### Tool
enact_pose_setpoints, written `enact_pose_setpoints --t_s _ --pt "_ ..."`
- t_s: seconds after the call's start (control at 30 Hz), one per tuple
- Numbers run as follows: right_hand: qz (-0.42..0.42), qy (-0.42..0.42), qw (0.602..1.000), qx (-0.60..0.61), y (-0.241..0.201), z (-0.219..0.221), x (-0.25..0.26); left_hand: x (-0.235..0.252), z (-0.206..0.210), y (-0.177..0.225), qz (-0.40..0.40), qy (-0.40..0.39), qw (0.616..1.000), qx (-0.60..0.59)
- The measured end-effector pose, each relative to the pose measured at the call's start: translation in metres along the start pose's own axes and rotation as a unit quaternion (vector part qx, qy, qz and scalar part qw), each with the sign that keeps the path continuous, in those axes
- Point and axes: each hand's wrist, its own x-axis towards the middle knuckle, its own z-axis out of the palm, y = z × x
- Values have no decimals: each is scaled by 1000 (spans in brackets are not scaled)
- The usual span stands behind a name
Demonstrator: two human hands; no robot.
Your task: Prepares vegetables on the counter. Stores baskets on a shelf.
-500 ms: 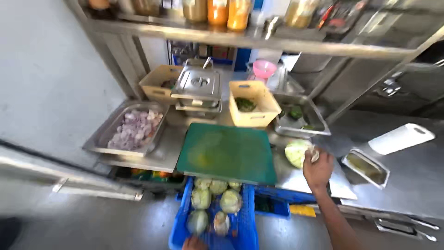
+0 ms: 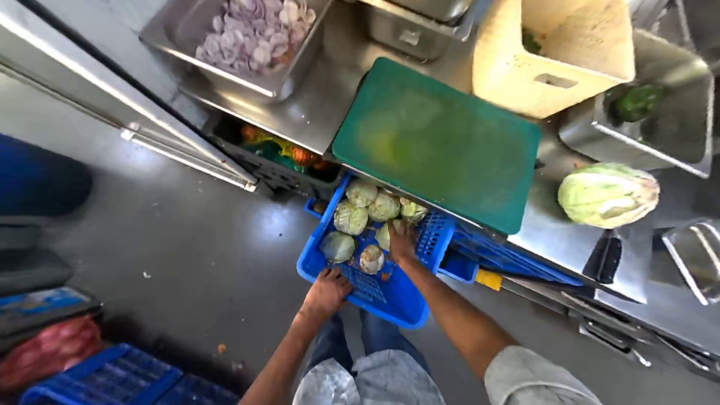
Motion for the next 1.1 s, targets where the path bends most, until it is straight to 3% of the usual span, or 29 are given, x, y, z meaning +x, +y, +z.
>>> enact_pose_setpoints --t_s 0.17,0.33,0.5,0.6,0.7,0.8,0.87,1.0,1.1 --pt "-22 44 997 -53 11 15 14 3 -6 2 -8 -17 999 -28" --pt "-51 45 994 -83 -12 -20 -15 3 -11 2 4 -1 998 -55" --pt "-31 56 998 -23 -52 -115 -116 -1 -23 9 12 27 999 -37" --pt "8 162 986 30 -38 -186 -170 1 -25 11 19 39 999 -15" --pt "57 301 948 80 12 -254 -190 3 -26 11 19 34 999 20" --pt "110 411 901 82 75 -306 -168 3 -28 8 29 33 998 43" --pt "152 440 883 58 112 -323 -131 1 -28 6 49 44 997 35" --pt "202 395 896 -4 146 -321 -53 0 -35 6 64 32 997 17" --pt "210 393 895 13 144 -318 -37 0 -30 3 56 48 997 29"
